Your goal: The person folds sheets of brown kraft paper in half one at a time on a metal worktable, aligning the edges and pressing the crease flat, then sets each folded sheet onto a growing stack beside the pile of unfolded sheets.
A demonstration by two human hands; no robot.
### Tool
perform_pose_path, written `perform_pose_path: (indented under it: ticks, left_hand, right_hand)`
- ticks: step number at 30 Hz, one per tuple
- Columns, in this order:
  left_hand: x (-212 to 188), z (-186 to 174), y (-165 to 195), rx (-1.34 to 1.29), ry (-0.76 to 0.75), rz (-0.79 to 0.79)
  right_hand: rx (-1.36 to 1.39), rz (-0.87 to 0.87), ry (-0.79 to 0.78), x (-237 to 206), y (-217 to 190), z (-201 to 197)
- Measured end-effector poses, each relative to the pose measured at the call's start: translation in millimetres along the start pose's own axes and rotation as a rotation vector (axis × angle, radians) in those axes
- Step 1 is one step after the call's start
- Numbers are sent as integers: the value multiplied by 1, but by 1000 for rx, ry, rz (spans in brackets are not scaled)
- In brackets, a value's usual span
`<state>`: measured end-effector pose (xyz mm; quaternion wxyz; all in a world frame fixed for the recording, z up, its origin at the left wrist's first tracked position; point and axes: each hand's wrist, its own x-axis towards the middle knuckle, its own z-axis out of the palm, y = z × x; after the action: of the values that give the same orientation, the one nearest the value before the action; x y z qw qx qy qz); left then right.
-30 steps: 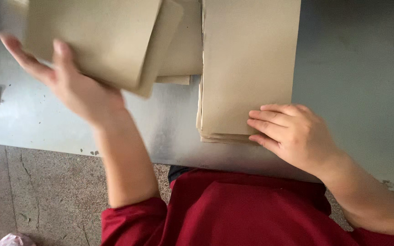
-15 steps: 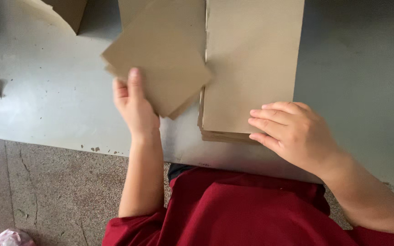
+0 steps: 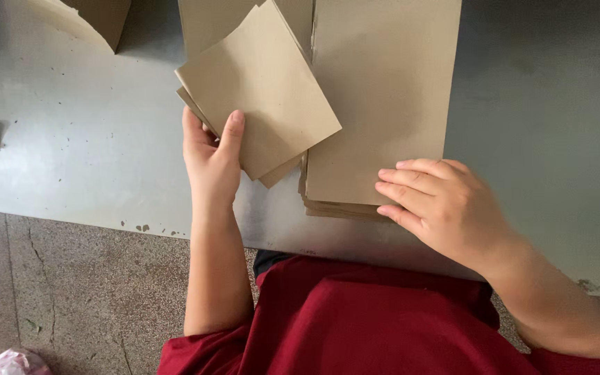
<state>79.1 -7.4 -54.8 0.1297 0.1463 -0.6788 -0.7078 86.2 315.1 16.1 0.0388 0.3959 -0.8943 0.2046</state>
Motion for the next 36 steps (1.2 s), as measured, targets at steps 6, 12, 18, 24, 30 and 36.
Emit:
perform_pose_path:
  ticks: [6,12,18,24,30,36]
  left_hand:
    - [-1,0,-3,-13,164,75]
    - [45,-57,44,-242,234,650]
    - [107,-131,92,-326,-83,193]
    - [133,-65,74,382,-317,131]
    - [145,14,33,1034,-273,265]
    - [77,10,27,1325,-343,477]
  right_hand:
    - [-35,-32,-7,0,1,0]
    - [-72,-72,1,1,4,-1]
    - [-39,-38,-10,-1,4,2]
    - [-28,5,-8,-12,3,5]
    - [5,-29,-12,-12,7,5]
    - [75,20,-28,-25,9,8]
